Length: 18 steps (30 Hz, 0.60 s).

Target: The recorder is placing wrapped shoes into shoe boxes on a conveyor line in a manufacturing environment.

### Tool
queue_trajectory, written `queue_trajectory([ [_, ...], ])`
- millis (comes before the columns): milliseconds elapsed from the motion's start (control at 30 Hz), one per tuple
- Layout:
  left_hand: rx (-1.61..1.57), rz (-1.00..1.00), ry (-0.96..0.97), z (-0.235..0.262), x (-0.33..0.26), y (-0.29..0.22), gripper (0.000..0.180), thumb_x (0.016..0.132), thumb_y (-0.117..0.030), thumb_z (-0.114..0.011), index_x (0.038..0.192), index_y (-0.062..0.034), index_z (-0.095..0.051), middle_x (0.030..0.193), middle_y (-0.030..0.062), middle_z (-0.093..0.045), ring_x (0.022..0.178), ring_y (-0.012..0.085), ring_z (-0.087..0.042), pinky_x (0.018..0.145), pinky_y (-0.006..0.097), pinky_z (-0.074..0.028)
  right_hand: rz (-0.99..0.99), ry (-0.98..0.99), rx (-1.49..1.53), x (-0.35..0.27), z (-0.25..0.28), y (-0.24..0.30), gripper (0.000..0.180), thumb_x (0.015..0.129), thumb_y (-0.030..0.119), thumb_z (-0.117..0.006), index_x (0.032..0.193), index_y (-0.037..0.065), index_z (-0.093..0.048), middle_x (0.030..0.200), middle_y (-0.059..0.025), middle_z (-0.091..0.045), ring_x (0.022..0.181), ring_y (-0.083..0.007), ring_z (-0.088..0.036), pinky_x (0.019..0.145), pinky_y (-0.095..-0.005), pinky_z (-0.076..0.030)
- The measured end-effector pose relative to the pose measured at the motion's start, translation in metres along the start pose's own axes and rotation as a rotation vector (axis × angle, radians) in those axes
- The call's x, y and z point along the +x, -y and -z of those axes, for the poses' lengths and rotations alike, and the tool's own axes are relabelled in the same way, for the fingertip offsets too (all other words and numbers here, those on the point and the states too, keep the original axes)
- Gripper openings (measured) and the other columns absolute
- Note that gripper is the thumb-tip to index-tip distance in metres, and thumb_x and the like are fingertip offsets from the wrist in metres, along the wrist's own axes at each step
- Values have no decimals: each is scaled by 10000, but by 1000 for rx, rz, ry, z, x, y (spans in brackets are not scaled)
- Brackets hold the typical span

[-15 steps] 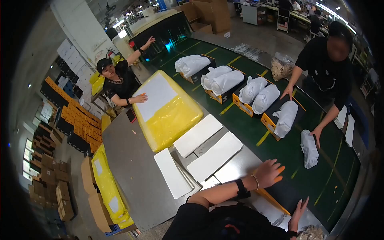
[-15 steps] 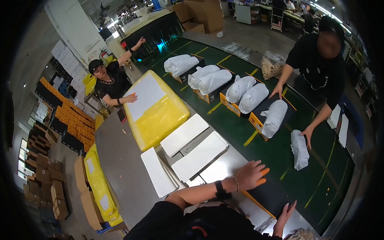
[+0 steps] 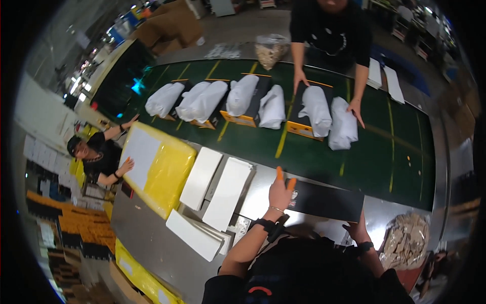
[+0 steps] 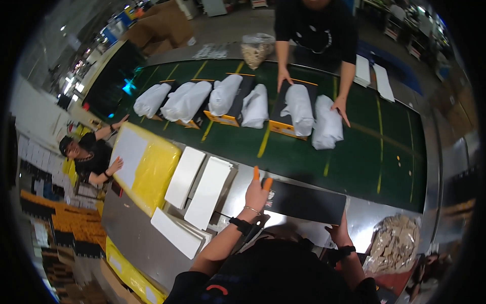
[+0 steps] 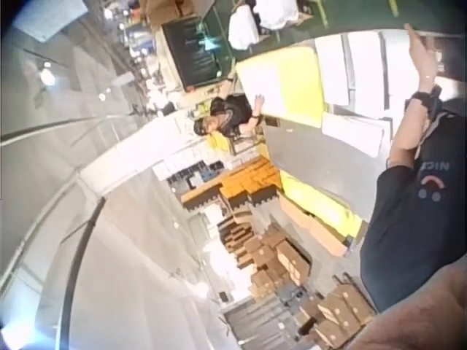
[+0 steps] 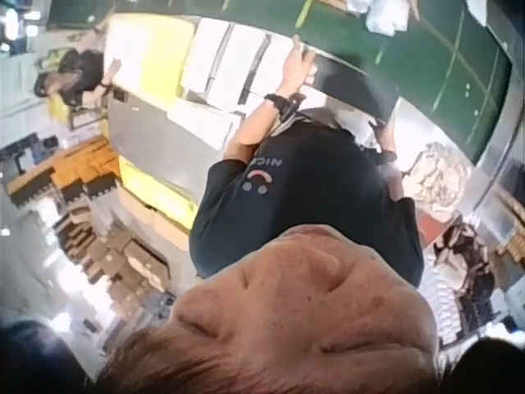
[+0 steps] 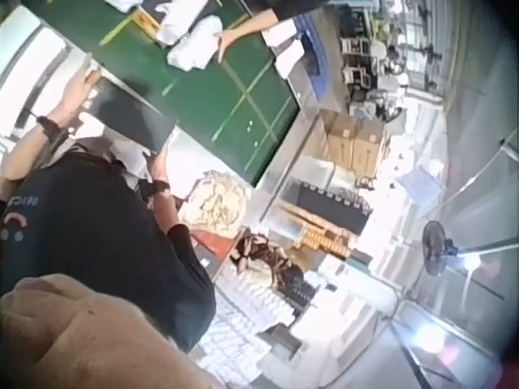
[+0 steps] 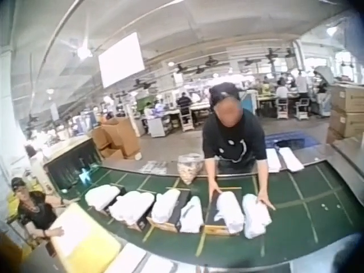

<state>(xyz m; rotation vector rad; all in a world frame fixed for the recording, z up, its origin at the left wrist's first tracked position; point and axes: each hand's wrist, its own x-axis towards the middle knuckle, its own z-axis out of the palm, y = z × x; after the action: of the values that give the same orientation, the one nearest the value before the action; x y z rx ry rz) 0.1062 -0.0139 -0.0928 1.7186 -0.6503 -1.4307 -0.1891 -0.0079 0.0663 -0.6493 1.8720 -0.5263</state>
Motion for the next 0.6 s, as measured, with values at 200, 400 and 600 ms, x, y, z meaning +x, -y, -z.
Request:
queue_trajectory([
  [200, -255, 96, -211, 60, 16, 59, 336, 840, -80, -417, 1092, 51, -598, 822, 232, -655, 730, 378, -630, 675, 422, -493, 295, 506, -266, 33, -114, 61, 559, 1004, 466, -298, 1423, 101, -359, 1412, -49, -425, 1335, -179, -339, 1100, -338, -247],
  [400, -471, 203, -618, 162, -21, 209, 447, 991, -415, -378, 865, -60, -621, 584, -30, -477, 493, 73, -454, 409, 254, -322, 469, 763, -912, 31, -259, 77, 758, 895, 441, -583, 1458, 54, -253, 1436, -231, -154, 1318, -308, -286, 1075, -361, -310],
  [600, -814, 546, -727, 158, -53, 203, 430, 989, -455, -362, 879, -107, -591, 591, -48, -527, 391, 61, -434, 330, 210, -284, 916, 910, -1100, 10, -313, 83, 983, 707, 472, -763, 1443, 75, -246, 1421, -288, -154, 1333, -452, -152, 1087, -523, -195],
])
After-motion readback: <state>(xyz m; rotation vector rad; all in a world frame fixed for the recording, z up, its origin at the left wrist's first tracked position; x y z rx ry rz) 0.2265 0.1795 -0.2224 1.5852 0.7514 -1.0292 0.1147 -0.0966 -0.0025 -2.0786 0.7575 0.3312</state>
